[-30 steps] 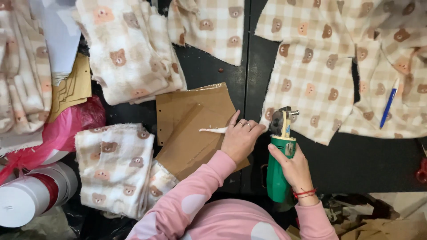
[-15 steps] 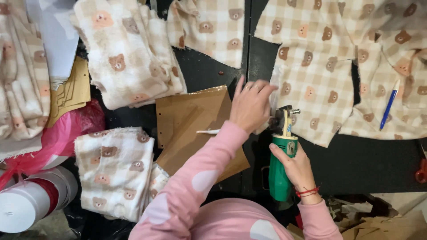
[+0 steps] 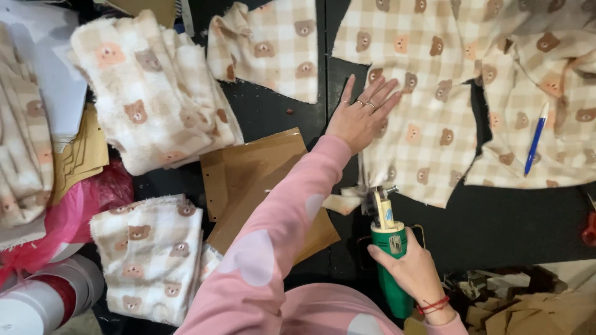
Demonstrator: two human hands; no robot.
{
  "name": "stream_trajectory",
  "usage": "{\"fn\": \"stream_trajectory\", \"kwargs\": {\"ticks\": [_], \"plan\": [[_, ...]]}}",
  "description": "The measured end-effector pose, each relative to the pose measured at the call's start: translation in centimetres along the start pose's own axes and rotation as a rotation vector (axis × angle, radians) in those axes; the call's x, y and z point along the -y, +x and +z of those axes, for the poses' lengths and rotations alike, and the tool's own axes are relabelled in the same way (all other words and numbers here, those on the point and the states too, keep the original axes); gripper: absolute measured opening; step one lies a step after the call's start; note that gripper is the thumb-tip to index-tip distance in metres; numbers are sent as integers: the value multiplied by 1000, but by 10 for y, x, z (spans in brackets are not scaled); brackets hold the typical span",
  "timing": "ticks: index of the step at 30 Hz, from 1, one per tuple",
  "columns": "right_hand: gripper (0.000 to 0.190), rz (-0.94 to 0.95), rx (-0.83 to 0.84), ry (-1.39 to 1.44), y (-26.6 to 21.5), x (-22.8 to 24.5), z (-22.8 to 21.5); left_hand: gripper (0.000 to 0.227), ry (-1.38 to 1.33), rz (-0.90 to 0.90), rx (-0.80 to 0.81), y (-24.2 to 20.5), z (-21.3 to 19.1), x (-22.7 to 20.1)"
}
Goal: The person places a cardboard pattern on a piece of bear-patterned fabric and traces the outline with a blue pen. They then use a green electric rotary cutter to cut the fabric along the marked lines, separating the patterned piece from the main sheet.
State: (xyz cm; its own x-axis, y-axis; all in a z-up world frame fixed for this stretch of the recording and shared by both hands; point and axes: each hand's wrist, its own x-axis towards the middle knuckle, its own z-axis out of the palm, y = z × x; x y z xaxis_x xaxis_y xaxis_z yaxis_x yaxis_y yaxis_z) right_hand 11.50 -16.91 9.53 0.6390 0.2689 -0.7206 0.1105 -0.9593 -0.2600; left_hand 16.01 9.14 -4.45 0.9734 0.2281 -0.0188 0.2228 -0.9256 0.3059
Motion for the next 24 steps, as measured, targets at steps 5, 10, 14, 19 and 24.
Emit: {"fn": "stream_trajectory", "kwargs": {"ticks": [5,10,14,19,24], "plan": [[63,35,133,-183,-29,-22,-5,67,3,-4,25,-1,-7,-3],[62,13,84,-55,-53,-50,-2,65,-20,38,-11,1,-9,2],[58,-28,-35,119,-59,-83,-7,67,-40,75,-206,6,5,7],[63,-140,-234,289,-56,-99,-19,44,-205,-300,-56,25,-11,-6],[63,-166,-295,364,-55,-110,-26,43,-22,-190,-388,-5,-25,-23]]}}
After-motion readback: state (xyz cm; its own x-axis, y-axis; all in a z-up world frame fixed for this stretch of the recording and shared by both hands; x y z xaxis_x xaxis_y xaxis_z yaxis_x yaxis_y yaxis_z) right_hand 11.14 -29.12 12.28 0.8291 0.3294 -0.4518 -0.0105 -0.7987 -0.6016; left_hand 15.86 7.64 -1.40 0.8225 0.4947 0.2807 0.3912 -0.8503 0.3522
